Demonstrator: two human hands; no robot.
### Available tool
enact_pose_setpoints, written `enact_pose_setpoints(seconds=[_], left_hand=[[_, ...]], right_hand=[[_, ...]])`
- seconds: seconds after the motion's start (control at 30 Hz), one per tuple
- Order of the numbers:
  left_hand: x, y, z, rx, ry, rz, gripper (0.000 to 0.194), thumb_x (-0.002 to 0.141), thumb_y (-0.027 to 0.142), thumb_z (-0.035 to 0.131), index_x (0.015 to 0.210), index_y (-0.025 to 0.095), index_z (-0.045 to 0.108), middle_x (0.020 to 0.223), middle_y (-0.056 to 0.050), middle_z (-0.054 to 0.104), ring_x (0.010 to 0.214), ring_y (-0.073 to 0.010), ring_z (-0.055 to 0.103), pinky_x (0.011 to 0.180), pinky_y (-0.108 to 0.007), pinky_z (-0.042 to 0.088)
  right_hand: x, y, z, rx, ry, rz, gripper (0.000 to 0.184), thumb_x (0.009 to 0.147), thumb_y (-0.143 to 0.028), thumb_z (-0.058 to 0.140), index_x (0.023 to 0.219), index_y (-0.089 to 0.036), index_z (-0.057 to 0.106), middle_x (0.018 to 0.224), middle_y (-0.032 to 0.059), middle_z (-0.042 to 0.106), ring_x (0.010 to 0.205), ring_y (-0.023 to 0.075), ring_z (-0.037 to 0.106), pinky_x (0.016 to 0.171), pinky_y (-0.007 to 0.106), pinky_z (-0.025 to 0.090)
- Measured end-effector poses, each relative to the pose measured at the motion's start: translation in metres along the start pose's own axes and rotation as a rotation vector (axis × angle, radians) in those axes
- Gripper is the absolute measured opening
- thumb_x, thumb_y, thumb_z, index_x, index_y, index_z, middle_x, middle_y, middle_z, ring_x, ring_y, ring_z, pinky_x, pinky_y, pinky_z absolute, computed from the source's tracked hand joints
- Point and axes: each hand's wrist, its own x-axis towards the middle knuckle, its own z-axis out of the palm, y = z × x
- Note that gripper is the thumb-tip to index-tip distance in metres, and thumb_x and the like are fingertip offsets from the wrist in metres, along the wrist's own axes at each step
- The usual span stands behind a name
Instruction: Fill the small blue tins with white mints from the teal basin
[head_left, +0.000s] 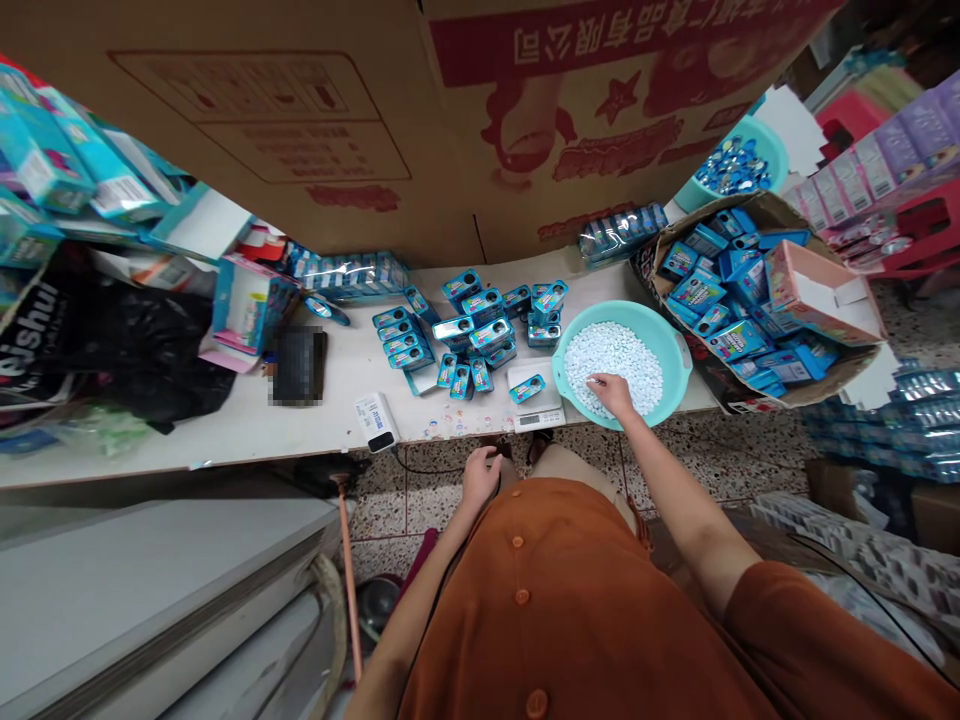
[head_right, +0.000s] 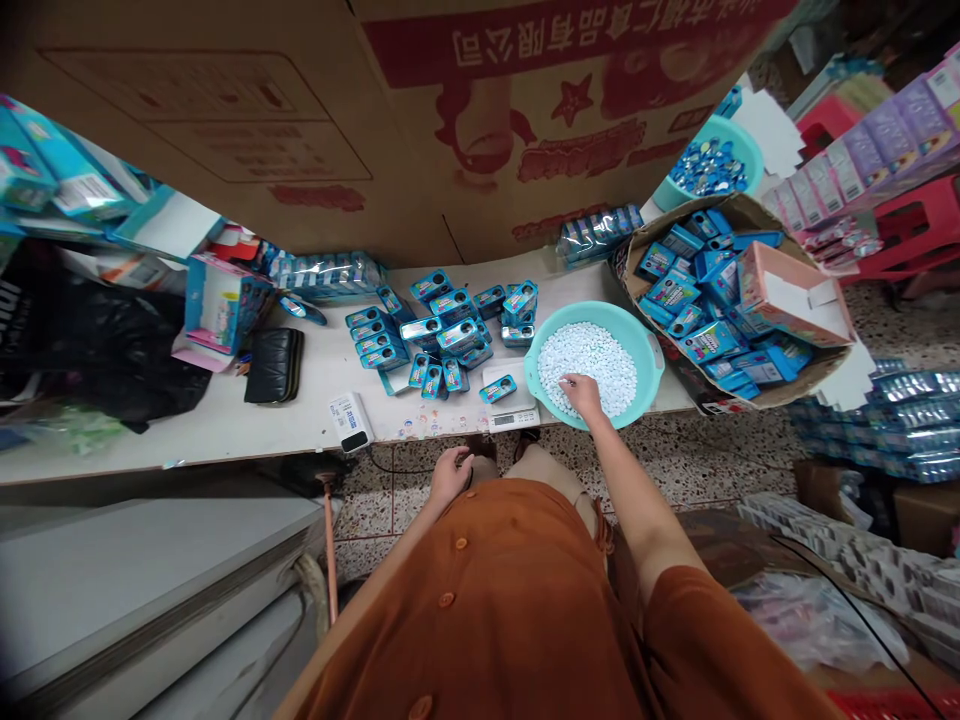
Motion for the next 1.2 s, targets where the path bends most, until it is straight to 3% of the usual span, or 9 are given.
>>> enact_pose_setpoints(seconds=[0.37,0.57,0.8,1.0,1.2], left_hand=[[-0.006,-0.006,0.001,-0.02,0.02,-0.007,0.021,0.081,0.028,0.052,0.094,0.016,0.064,0.096,-0.01,0.066,0.096,-0.0234,0.059,0.09,-0.039,0.046],[-0.004,-0.005,0.003,-0.021,0.0,-0.026,0.022,0.082,0.028,0.052,0.095,0.015,0.064,0.098,-0.011,0.066,0.097,-0.0233,0.059,0.091,-0.038,0.045],[0.001,-0.003,0.004,-0.02,0.019,-0.037,0.021,0.082,0.027,0.052,0.095,0.015,0.063,0.098,-0.01,0.066,0.096,-0.0228,0.059,0.091,-0.038,0.045],[0.001,-0.006,0.002,-0.021,0.021,-0.057,0.021,0.082,0.028,0.052,0.094,0.016,0.063,0.098,-0.01,0.065,0.096,-0.0223,0.059,0.09,-0.037,0.045],[0.004,-0.004,0.001,-0.035,0.002,-0.075,0.021,0.082,0.028,0.051,0.094,0.015,0.063,0.098,-0.01,0.065,0.095,-0.0221,0.059,0.09,-0.036,0.045]], right_hand=[[-0.002,0.002,0.008,0.117,0.009,0.048,0.024,0.069,-0.032,0.061,0.084,-0.018,0.073,0.085,0.0061,0.073,0.079,0.0217,0.066,0.072,0.029,0.049],[-0.005,-0.038,0.003,0.21,0.004,-0.124,0.026,0.073,-0.035,0.06,0.088,-0.018,0.072,0.085,0.0053,0.072,0.074,0.0181,0.064,0.071,0.029,0.048],[-0.005,-0.094,0.006,0.113,-0.134,-0.39,0.015,0.075,-0.023,0.061,0.084,-0.019,0.072,0.084,0.0038,0.069,0.069,0.0137,0.059,0.071,0.026,0.046],[-0.002,-0.107,0.019,-0.011,-0.259,-0.436,0.015,0.076,-0.016,0.062,0.086,-0.019,0.072,0.082,0.0042,0.067,0.068,0.0133,0.058,0.069,0.025,0.045],[-0.005,-0.113,0.023,-0.102,-0.292,-0.481,0.018,0.077,-0.014,0.061,0.09,-0.021,0.072,0.086,0.0046,0.067,0.074,0.0144,0.059,0.072,0.025,0.046]])
